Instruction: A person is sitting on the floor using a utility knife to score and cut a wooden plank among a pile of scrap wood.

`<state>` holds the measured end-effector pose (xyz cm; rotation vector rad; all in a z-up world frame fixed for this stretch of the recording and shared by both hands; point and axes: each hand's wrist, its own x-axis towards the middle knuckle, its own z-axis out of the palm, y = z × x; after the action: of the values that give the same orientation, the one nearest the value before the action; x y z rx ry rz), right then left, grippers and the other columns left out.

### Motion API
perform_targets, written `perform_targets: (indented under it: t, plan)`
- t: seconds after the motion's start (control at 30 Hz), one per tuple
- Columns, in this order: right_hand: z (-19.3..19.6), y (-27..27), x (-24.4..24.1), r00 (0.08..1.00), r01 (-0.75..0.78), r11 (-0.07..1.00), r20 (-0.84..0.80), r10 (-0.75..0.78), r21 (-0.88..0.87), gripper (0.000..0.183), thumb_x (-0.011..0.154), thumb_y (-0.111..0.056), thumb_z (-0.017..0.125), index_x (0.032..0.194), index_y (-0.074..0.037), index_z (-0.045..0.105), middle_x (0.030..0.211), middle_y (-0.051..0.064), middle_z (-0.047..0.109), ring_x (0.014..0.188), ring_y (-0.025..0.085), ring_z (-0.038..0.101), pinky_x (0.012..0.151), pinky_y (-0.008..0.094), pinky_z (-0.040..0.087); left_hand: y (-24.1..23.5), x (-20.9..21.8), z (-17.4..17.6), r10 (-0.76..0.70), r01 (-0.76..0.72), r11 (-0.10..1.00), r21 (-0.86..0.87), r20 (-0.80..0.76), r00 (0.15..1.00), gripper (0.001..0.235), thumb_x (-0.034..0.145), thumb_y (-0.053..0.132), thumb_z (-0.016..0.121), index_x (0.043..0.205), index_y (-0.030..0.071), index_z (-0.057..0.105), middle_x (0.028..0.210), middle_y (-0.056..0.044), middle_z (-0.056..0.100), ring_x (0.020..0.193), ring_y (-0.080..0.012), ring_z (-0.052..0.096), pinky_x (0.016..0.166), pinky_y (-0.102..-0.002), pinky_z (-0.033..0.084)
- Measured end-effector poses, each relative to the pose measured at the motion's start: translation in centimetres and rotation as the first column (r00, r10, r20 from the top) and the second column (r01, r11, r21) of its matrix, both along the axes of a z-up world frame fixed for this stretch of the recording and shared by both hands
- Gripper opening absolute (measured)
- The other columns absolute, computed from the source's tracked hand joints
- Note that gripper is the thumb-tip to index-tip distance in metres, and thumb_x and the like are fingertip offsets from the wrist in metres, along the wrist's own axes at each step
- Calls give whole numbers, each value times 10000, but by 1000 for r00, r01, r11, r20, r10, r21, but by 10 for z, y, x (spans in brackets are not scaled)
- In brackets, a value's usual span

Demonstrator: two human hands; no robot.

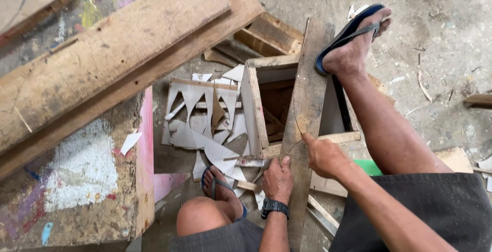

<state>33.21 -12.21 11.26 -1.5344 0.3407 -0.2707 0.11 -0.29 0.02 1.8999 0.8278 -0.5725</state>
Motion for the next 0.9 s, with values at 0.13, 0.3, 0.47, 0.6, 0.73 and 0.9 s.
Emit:
perform_targets:
  t: [0.13, 0.3, 0.47, 0.6, 0.73, 0.9]
  plan:
    - [-22, -10, 10, 994, -84, 920, 35, 105, -384, 1116, 902, -871, 234, 1580, -126, -246, 1715, 170, -253, 1601, 328, -225, 1299, 507, -127, 0, -3, -4, 27, -27, 1000, 7, 34, 999, 460, 991, 529, 458, 1155, 150, 663, 985, -159, 751, 879, -397, 716, 785, -507, 551]
    - [18, 13, -2, 997, 73, 992, -14, -72, 106, 1218, 691, -862, 228, 1591, -174, -218, 1711, 37, -254, 1591, 242, -184, 1275, 504, -70, 0, 0, -9, -12, 12, 1000, -4, 28, 1000, 441, 1033, 522, 425, 1064, 143, 649, 834, -100, 723, 755, -265, 713, 704, -428, 561]
    - [-31, -13, 2, 993, -47, 785, 53, 101, -618, 1113, 1002, -619, 531, 1579, -93, -262, 1705, 228, -243, 1598, 372, -220, 1307, 522, -126, -1, -8, -11, 5, -8, 1000, 28, 89, 996, 456, 1016, 504, 445, 1121, 112, 652, 936, -158, 741, 826, -352, 726, 737, -478, 567]
    - [8, 8, -1, 998, 52, 987, 13, -54, 154, 1208, 706, -850, 261, 1591, -180, -215, 1711, 19, -242, 1593, 231, -161, 1282, 482, -50, -1, -2, -16, -25, 22, 999, 41, 69, 997, 505, 1022, 536, 419, 1133, 103, 653, 922, -147, 744, 822, -320, 736, 739, -459, 585]
    - [6, 6, -1, 1000, 22, 997, -17, -21, 71, 1220, 696, -872, 200, 1584, -153, -231, 1712, 37, -244, 1592, 220, -178, 1287, 457, -92, 2, -5, -1, -11, 6, 999, 54, 94, 995, 475, 1013, 523, 448, 985, 90, 641, 873, -178, 729, 771, -377, 708, 710, -500, 546]
    - [-3, 3, 7, 1000, -11, 997, 0, 11, 76, 1219, 710, -874, 219, 1588, -153, -223, 1711, 36, -251, 1596, 216, -183, 1292, 452, -91, 6, -2, 4, 2, -1, 999, -35, 31, 1000, 474, 979, 577, 470, 1018, 145, 659, 1004, -221, 747, 1037, -435, 712, 901, -555, 557]
